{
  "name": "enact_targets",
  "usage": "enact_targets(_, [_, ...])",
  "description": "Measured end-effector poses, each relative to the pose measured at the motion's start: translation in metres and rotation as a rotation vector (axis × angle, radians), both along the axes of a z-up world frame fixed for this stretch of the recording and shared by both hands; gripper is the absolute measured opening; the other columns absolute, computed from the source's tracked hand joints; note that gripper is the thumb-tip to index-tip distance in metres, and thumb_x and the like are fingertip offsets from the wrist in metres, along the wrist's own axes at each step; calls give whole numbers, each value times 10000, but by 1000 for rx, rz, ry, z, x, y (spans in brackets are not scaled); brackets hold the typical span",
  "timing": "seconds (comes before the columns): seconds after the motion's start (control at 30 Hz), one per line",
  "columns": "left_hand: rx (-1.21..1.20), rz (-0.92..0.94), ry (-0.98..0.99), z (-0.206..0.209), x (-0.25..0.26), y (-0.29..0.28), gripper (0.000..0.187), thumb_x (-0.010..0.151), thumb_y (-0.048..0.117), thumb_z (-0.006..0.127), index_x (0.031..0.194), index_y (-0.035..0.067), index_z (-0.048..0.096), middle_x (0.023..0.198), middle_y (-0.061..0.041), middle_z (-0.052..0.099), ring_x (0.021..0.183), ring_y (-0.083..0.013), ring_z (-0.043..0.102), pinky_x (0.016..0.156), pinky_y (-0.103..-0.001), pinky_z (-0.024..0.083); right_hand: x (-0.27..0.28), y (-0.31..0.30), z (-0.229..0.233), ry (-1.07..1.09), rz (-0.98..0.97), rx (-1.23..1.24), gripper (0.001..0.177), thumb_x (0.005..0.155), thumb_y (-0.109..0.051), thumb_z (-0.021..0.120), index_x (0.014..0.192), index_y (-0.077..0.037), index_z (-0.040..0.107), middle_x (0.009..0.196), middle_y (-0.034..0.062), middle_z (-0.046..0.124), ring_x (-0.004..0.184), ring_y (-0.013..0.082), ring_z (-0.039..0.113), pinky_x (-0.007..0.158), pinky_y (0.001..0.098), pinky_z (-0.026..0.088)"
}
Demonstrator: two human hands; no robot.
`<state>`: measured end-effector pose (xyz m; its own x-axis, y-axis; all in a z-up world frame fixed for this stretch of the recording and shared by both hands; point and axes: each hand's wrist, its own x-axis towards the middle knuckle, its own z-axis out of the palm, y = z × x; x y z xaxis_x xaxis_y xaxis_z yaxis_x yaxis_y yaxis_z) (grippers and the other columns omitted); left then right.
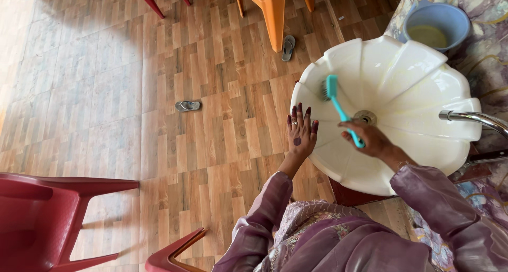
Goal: The person scrubs the interior of a white, flower-shaped sink using a teal scrub brush. They systematically clean the basin and the drain area while standing in a room with wooden flooring.
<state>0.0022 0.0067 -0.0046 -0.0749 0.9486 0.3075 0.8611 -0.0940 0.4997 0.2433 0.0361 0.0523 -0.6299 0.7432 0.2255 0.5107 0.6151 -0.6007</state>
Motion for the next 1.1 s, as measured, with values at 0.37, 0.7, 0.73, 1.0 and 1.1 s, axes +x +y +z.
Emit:
enact_targets(0.37, [-11,-4,-8,2,0,0,536,1083,356,408,1527,60,466,1667,-198,292,1569,-408,196,1251,-586,155,-1,-23,-14,65,147,-77,140,913,-130,657,990,-19,695,1497,280,524,1439,416,462,1142,487,422])
enact_targets(0.7, [64,-11,-30,6,1,-5,490,1085,344,420,1482,82,538,1676,-184,309,1589,-409,216,1257,-579,211,-26,-61,12,142,147,-138,105,902,-108,641,898,-4,647,1304,355,602,1442,469,444,1083,533,453])
enact_targets(0.73, [55,-14,-11,4,1,-7,487,1079,342,424,1473,83,545,1674,-187,309,1584,-410,212,1252,-586,201,-23,-73,10,183,230,-110,99,893,-103,647,891,-4,653,1347,379,575,1404,487,458,1070,549,453])
enact_targets(1.0, [28,-5,20,4,1,-3,477,1070,371,429,1441,104,568,1660,-175,323,1577,-403,211,1255,-594,178,-20,-50,26,-103,-39,-57,380,911,-361,696,786,-7,639,1284,303,640,1190,418,662,918,460,592])
enact_targets(1.1, [61,-14,-14,1,0,-4,498,1098,372,405,1488,90,536,1675,-172,317,1591,-405,212,1272,-587,183,-22,-98,35,-39,124,4,366,863,-375,721,737,-39,645,1198,270,682,1142,420,682,903,469,585])
